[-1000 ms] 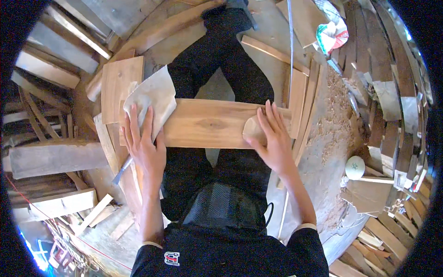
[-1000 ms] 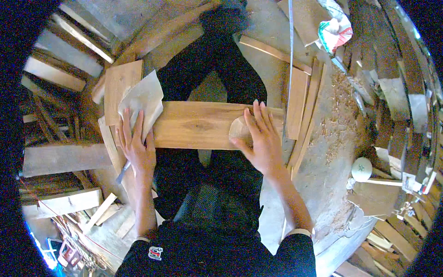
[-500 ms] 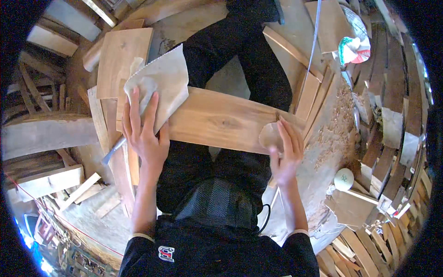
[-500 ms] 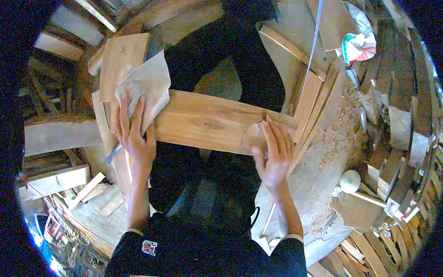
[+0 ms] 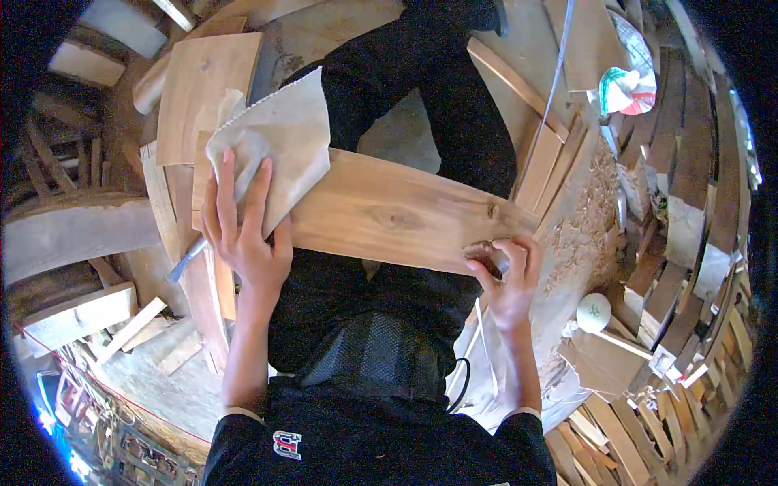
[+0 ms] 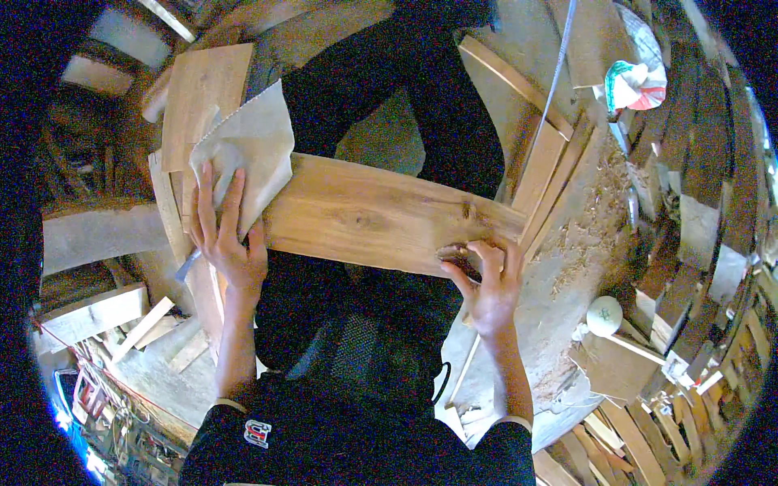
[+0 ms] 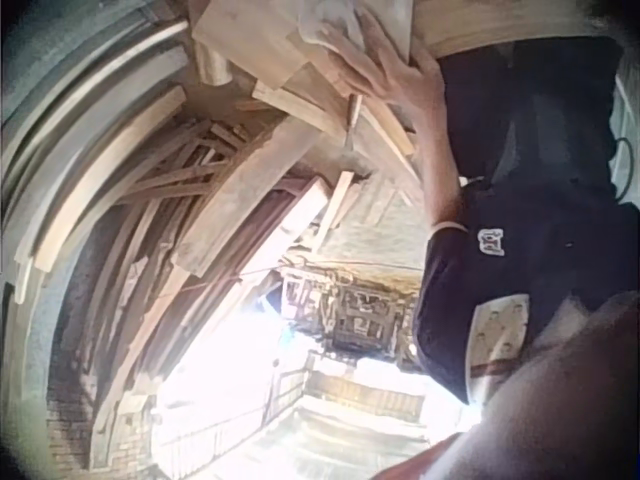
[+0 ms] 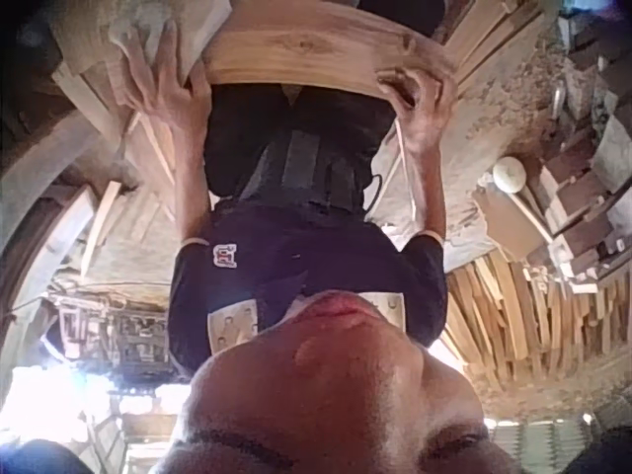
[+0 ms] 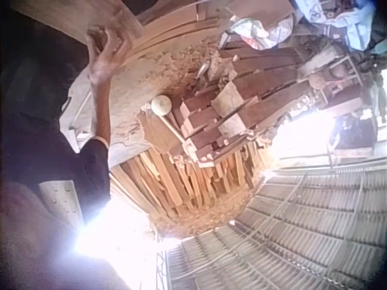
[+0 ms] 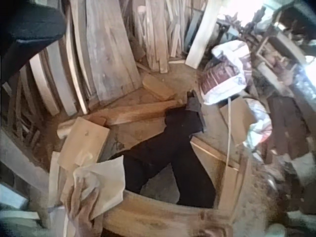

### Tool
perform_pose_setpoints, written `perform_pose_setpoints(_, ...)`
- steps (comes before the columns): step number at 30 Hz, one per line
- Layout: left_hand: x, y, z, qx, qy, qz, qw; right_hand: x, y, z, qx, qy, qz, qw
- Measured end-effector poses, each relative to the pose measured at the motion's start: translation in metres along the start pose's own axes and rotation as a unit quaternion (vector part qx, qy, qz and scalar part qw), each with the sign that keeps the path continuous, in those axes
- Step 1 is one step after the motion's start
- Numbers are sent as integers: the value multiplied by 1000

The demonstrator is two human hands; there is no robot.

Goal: Refining and cleaning a piece of wood using a chisel and a cloth while sitting in a workshop.

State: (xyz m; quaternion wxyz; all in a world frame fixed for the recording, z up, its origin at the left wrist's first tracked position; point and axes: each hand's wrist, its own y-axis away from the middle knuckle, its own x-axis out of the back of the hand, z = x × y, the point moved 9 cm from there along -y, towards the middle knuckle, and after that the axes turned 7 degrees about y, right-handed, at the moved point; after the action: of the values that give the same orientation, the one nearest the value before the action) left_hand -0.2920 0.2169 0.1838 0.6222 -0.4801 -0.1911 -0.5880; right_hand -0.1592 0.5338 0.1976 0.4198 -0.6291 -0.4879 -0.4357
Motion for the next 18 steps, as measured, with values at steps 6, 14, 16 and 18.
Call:
perform_pose_setpoints(6,0,1,-5,1,-4,2,1000,-5,-5,-11,106,46,-42,992)
perform_pose_setpoints(14,-1,1,-2,-10,-13,14,1000,9,-24,17,19,-91,17,995)
perform_pose_setpoints(16,-3,3,-6,-7,-2,15,1000,16,-41,12,11,-77,25,997)
perform_pose_setpoints(18,-2,3,-7,-5,10,16,1000,13,-54,5,47,-30,-22,998)
